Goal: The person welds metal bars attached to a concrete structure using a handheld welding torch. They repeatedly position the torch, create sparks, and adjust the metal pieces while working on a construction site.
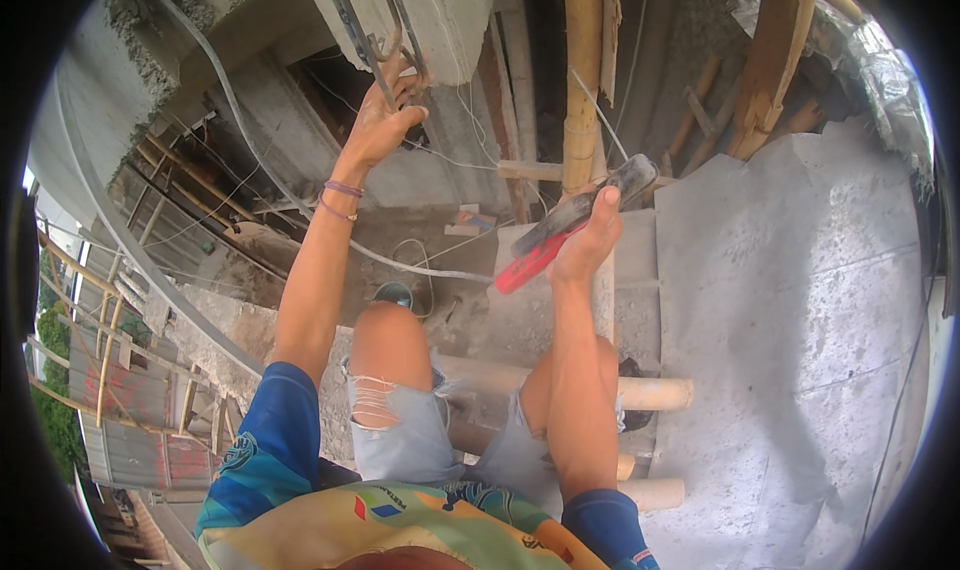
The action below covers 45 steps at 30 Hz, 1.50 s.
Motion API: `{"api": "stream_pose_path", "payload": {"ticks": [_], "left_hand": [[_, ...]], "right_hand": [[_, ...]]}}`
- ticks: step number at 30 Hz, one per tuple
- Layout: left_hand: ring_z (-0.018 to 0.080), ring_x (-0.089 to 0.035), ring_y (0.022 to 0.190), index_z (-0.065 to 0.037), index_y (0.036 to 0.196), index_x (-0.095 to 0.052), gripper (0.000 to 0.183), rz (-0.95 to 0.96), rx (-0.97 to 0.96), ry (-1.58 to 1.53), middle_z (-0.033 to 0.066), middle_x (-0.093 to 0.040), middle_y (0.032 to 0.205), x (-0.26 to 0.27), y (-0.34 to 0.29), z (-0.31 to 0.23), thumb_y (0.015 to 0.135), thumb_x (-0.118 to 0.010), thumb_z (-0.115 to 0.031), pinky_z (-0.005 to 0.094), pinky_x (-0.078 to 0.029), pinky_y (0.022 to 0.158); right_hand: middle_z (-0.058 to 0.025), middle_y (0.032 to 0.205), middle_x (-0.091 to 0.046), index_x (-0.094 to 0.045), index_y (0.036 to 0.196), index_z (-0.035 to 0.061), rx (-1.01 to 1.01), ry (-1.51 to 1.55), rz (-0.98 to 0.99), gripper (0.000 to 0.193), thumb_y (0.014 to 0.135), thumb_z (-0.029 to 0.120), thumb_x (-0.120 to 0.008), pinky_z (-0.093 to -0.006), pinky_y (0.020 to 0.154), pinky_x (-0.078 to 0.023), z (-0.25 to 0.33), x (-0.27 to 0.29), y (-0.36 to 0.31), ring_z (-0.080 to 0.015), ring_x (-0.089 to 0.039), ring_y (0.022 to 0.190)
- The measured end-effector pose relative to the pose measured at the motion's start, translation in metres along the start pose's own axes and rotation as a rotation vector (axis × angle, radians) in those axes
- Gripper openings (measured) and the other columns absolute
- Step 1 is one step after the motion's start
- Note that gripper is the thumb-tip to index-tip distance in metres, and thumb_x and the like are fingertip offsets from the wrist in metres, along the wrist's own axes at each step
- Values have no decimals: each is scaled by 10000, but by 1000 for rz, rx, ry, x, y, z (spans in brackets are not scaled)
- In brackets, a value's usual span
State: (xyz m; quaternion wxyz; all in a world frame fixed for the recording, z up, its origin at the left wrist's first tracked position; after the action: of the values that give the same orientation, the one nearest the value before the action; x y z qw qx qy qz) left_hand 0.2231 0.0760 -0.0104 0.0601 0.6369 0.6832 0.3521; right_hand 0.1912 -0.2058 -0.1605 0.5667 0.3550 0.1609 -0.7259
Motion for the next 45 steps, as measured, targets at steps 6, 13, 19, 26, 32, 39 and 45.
{"api": "stream_pose_path", "payload": {"ticks": [6, 13, 19, 26, 32, 39, 45], "left_hand": [[303, -510, 1283, -84, 1569, -183, 945, 30, -5, 74, 148, -491, 1418, -1, 2, 3, 747, -649, -51, 448, -445, 1057], [371, -448, 1339, 24, 1510, -245, 835, 184, -21, -495, 282, -399, 1447, -3, -1, 8, 815, -653, -195, 496, -332, 1150], [379, -548, 1181, 71, 1358, -411, 619, 312, 348, -1352, 235, -541, 1235, -24, 25, 37, 963, -533, -391, 520, -427, 1081], [164, -546, 693, -8, 1102, -581, 540, 410, 539, -1494, 33, -522, 841, -43, 39, 62, 994, -501, -530, 376, -589, 819], [220, -638, 880, 31, 1181, -567, 681, 101, 502, -936, 101, -609, 961, -21, 30, 76, 975, -470, -611, 392, -583, 847], [336, -618, 1059, 85, 1263, -497, 782, 219, 593, -982, 170, -594, 1066, -17, 14, 55, 986, -391, -639, 490, -522, 982], [282, -622, 879, 65, 1146, -529, 709, 316, 628, -1179, 113, -558, 922, -33, 27, 55, 955, -505, -618, 443, -579, 880]], "right_hand": [[-59, 687, -533, -514, 913, 70, 1, -27, 6, 605, 894, 675, -542, -323, 515, -449, -5, -1, -1, -174, -534, 562], [-51, 681, -534, -520, 912, 75, -7, -27, -13, 599, 894, 673, -544, -318, 511, -453, -13, -3, 0, -172, -533, 556], [-37, 712, -533, -526, 833, 49, -31, 19, -24, 605, 924, 647, -532, -292, 552, -419, -13, 1, 1, -143, -516, 617], [-33, 686, -516, -527, 815, 51, -7, 2, -6, 591, 940, 630, -520, -292, 551, -413, 0, 0, 0, -139, -504, 606], [-32, 671, -510, -514, 834, 74, -7, 1, -24, 579, 929, 645, -519, -304, 531, -408, 2, 9, 3, -150, -498, 583], [-48, 668, -528, -511, 877, 112, -67, 31, -56, 573, 885, 684, -541, -331, 505, -428, -11, 16, 9, -181, -515, 547], [-53, 670, -532, -509, 870, 108, -25, -13, -40, 576, 883, 682, -545, -328, 497, -426, -8, 10, 8, -180, -516, 545]]}}
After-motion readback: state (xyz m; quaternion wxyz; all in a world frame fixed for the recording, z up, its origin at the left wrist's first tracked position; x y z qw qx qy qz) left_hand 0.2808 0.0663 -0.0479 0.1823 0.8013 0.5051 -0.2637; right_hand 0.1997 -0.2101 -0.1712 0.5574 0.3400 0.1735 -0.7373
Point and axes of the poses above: each hand's wrist, its own y-axis towards the middle knuckle, its own x-axis out of the back of the hand, z = x × y, the point moved 10 cm from there along y, towards the middle knuckle
